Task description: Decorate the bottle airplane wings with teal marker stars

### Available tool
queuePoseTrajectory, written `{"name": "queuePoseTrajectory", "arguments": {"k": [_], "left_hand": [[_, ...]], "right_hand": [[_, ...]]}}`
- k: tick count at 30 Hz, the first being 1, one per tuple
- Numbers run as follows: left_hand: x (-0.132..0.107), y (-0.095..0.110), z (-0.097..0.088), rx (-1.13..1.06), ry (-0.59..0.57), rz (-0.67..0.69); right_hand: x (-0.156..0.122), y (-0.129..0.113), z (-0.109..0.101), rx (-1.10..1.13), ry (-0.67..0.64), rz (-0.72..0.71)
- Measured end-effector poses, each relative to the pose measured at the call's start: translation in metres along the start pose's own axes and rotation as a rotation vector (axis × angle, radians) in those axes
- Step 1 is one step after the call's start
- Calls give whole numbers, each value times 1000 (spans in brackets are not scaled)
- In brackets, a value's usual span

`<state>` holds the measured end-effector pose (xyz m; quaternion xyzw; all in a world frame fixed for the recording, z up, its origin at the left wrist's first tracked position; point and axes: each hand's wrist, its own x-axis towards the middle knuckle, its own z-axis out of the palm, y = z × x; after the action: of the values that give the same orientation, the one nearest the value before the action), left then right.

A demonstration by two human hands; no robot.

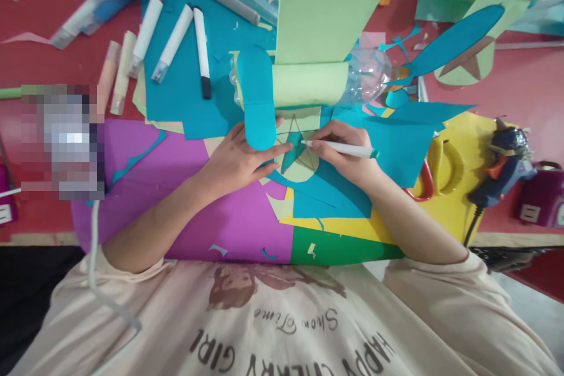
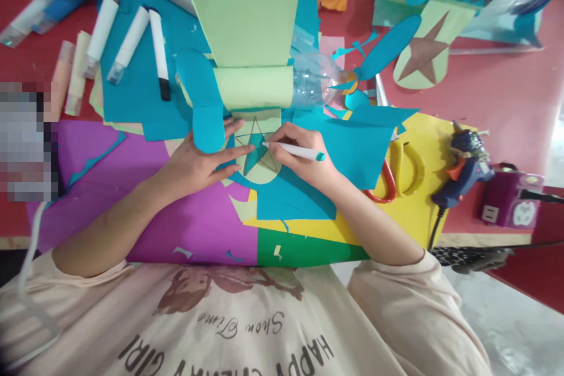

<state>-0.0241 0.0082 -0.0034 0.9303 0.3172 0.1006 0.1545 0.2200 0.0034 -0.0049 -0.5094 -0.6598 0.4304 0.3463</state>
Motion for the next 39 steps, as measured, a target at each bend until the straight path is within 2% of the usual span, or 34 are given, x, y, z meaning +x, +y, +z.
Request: {"name": "queuePoseTrajectory", "arguments": {"k": [3,10,19,25,31,35,39], "left_hand": [[0,0,0,7,2,2],[0,-1,2,5,17,12],[-1,0,0,-22,-10,-5],[-1,-1,1,1,-1,6],[-1,5,0,109,3,4],[-1,10,0,190,64,85],[0,11,2,113,125,248]], "right_hand": [[0,0,0,11,-17,-14],[1,-3,-4,84,11,65],[3,-7,-4,75,-12,68],[2,-5,-4,203,36,136],[1,-9,-3,236,10,84],[0,-12,1,185,-30,107],[1,-11,7,75,-37,130]]}}
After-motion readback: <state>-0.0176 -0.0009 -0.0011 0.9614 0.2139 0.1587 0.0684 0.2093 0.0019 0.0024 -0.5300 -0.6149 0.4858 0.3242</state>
